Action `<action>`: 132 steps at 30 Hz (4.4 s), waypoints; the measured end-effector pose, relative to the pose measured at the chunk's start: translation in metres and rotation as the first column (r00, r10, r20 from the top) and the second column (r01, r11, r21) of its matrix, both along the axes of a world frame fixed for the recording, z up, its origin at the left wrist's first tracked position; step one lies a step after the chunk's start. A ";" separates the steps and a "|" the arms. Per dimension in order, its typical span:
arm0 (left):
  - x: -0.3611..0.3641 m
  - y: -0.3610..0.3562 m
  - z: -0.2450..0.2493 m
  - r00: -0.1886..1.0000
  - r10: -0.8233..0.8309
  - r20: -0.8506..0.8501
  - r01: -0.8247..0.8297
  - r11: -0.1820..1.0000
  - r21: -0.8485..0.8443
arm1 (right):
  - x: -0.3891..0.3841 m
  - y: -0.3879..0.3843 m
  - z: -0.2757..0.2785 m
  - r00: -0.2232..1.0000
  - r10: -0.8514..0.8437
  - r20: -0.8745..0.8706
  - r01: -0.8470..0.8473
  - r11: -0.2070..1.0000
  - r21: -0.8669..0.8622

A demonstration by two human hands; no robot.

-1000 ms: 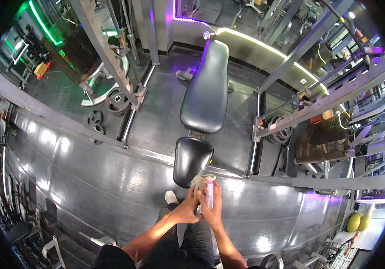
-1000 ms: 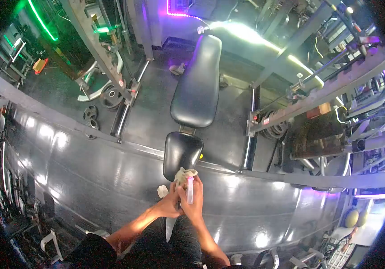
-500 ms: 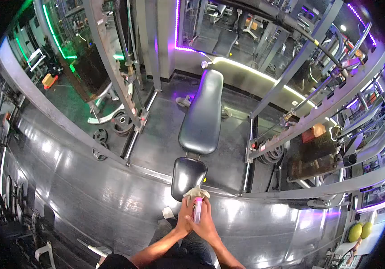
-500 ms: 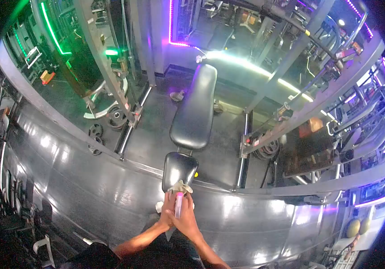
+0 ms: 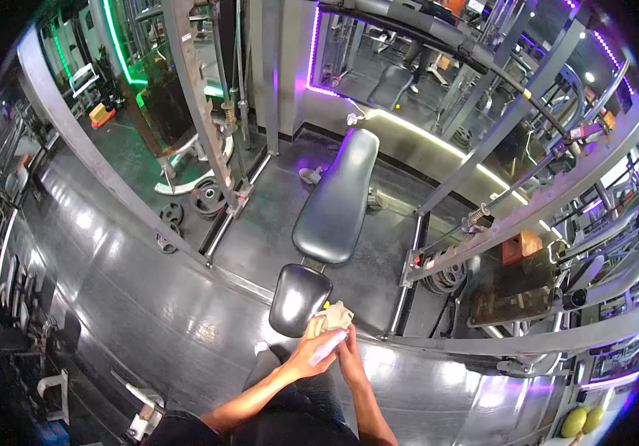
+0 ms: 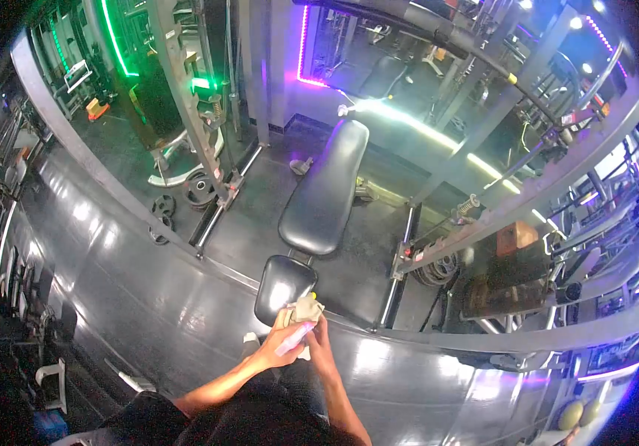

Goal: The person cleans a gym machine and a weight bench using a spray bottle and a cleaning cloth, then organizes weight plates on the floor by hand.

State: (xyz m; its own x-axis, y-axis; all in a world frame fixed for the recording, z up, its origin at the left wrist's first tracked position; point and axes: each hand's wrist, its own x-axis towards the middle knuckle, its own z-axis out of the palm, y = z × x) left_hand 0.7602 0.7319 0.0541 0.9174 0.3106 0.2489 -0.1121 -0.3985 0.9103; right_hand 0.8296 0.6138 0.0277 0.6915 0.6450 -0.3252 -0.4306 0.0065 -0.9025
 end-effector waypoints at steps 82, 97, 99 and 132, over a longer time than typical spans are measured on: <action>0.162 0.260 -0.264 0.786 -0.106 -0.609 -0.352 0.733 -0.582 | 0.439 0.267 -0.353 0.247 0.495 0.833 0.441 0.708 -0.551; 0.169 0.294 -0.264 0.758 -0.255 -0.601 -0.162 0.818 -0.551 | 0.394 0.232 -0.346 0.445 0.406 0.798 0.512 0.615 -0.599; 0.171 0.299 -0.260 0.772 -0.243 -0.587 -0.195 0.789 -0.583 | 0.427 0.256 -0.371 0.566 0.069 0.821 0.702 0.482 -0.524; -0.066 0.025 -0.209 0.547 -0.700 -0.459 0.501 0.713 -0.490 | -0.258 0.018 -0.221 0.134 -0.850 -0.510 0.991 0.117 0.065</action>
State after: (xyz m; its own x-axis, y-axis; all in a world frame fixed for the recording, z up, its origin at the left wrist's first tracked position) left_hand 0.6945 0.7568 -0.1547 0.8246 -0.4112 -0.3887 0.3489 -0.1713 0.9214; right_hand 0.5720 0.6319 -0.1935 0.7303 -0.3452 -0.5895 -0.0549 0.8305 -0.5543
